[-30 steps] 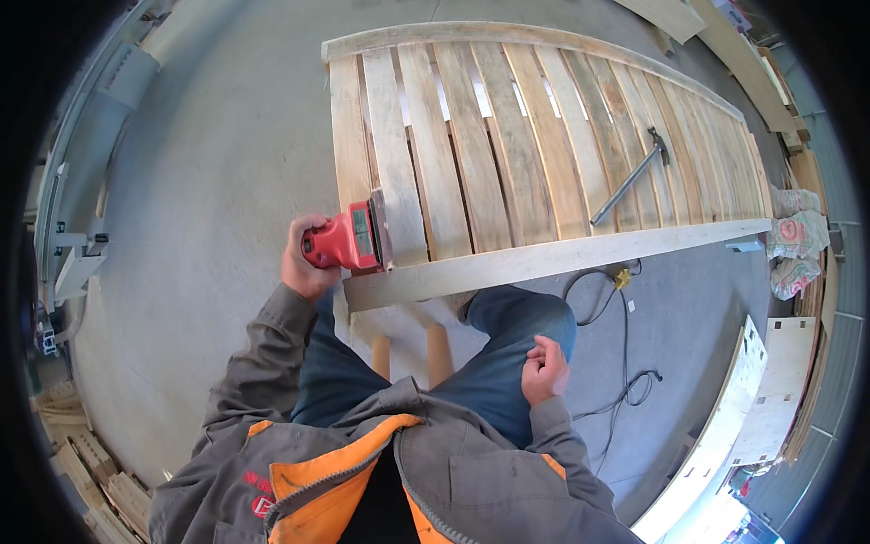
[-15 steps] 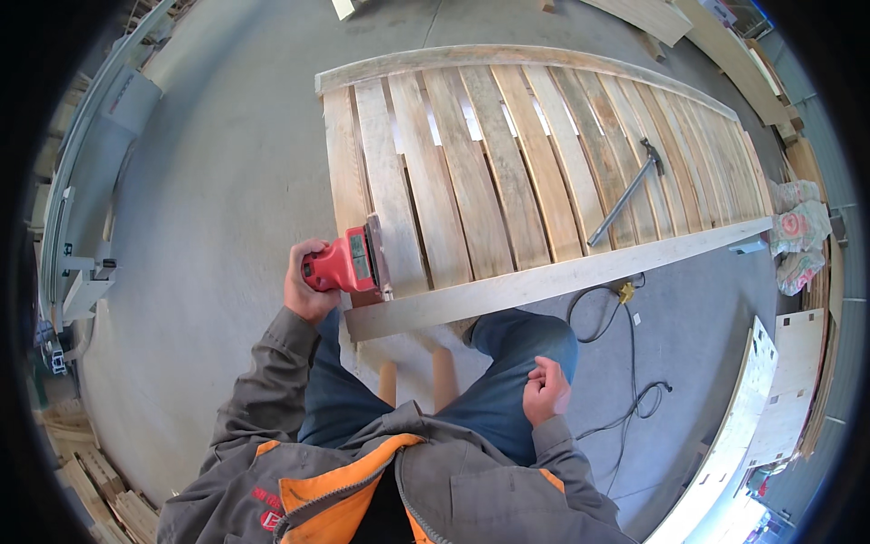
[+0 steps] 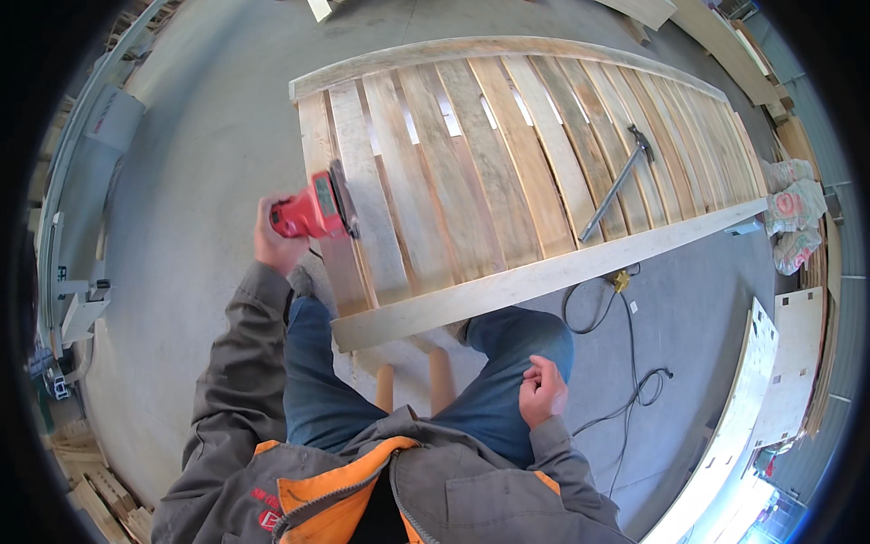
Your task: The person uses a red electric sander to smooth the surface of a wooden pallet. They move the sander back and forth across the slats, covering multiple areas of the pallet throughout the clip.
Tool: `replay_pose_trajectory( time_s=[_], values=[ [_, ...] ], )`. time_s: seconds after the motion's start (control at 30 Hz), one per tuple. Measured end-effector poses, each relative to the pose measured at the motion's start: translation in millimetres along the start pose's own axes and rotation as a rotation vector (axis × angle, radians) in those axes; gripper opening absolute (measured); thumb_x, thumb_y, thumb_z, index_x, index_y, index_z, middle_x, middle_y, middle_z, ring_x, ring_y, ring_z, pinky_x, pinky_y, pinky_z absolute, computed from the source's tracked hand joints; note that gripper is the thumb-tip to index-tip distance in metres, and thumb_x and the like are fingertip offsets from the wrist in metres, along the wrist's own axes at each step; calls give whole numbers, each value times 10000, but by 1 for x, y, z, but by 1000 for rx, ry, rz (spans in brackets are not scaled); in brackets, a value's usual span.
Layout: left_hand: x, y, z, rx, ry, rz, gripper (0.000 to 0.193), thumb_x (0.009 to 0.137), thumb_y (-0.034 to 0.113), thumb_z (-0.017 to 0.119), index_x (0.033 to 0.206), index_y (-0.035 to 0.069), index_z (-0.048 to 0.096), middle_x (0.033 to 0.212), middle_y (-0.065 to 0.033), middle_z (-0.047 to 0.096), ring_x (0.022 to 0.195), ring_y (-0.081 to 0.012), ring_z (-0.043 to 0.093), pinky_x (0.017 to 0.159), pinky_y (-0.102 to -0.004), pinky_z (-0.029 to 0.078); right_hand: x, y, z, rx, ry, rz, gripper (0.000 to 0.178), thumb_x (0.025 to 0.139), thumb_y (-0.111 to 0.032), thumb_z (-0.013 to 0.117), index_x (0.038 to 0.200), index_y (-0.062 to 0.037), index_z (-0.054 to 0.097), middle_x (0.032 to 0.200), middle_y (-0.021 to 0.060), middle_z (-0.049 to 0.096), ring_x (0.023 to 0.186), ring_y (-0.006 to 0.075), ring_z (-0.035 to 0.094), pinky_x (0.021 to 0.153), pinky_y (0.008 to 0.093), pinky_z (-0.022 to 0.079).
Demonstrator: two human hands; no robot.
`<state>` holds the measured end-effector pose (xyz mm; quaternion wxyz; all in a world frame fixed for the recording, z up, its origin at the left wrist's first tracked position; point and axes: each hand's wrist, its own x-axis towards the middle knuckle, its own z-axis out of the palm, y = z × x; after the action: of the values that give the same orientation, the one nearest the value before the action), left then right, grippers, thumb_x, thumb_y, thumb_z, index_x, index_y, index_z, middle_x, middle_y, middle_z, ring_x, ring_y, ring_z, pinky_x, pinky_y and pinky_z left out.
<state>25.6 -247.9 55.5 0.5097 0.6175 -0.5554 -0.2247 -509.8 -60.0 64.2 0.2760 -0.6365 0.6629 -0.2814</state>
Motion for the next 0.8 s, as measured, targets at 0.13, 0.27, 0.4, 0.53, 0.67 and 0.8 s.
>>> replay_pose_trajectory(
  time_s=[0.13, 0.27, 0.4, 0.53, 0.67, 0.8],
  values=[
    [26, 12, 5, -206, 94, -156, 747, 625, -157, 763, 1307, 45, 536, 1175, -92, 641, 1094, -185, 661, 967, -335, 562, -1, 2, -1, -1, 13, 1, 380, 828, 67, 600, 1190, -17, 678, 858, 98, 698, 721, 224, 692, 669, 326, 565],
    [23, 38, 9, -195, 69, -123, 724, 639, -149, 770, 1298, 50, 544, 1202, -89, 644, 1101, -179, 668, 958, -331, 568, -1, 2, -2, 11, 18, 28, 386, 827, 69, 597, 1195, -17, 676, 873, 104, 703, 745, 227, 702, 687, 334, 572],
    [-6, 55, 21, 21, -41, 9, 715, 640, -120, 765, 1294, 65, 545, 1192, -94, 651, 1114, -196, 679, 959, -340, 568, -3, 4, -1, 47, 20, 37, 388, 831, 73, 593, 1199, -20, 675, 887, 107, 708, 762, 232, 708, 703, 342, 577],
    [-36, 78, 34, 35, -106, -24, 716, 630, -158, 698, 1293, 60, 544, 1227, -109, 633, 1189, -229, 650, 1029, -344, 530, -7, 7, -3, 67, 31, 27, 388, 837, 71, 596, 1204, -26, 676, 894, 105, 711, 765, 240, 711, 710, 351, 582],
    [-49, 90, 40, -2, -106, 18, 710, 636, -147, 717, 1290, 64, 536, 1204, -105, 635, 1154, -221, 658, 1002, -342, 540, -11, 10, -7, 64, 47, 11, 380, 844, 67, 602, 1204, -30, 676, 899, 105, 719, 778, 247, 720, 723, 358, 585],
    [-57, 110, 45, 32, -119, 82, 706, 653, -128, 759, 1290, 70, 525, 1169, -104, 643, 1096, -214, 674, 954, -348, 562, -13, 13, -8, 86, 64, 12, 373, 851, 66, 599, 1202, -31, 675, 902, 111, 726, 786, 254, 727, 733, 361, 587]
  ],
)
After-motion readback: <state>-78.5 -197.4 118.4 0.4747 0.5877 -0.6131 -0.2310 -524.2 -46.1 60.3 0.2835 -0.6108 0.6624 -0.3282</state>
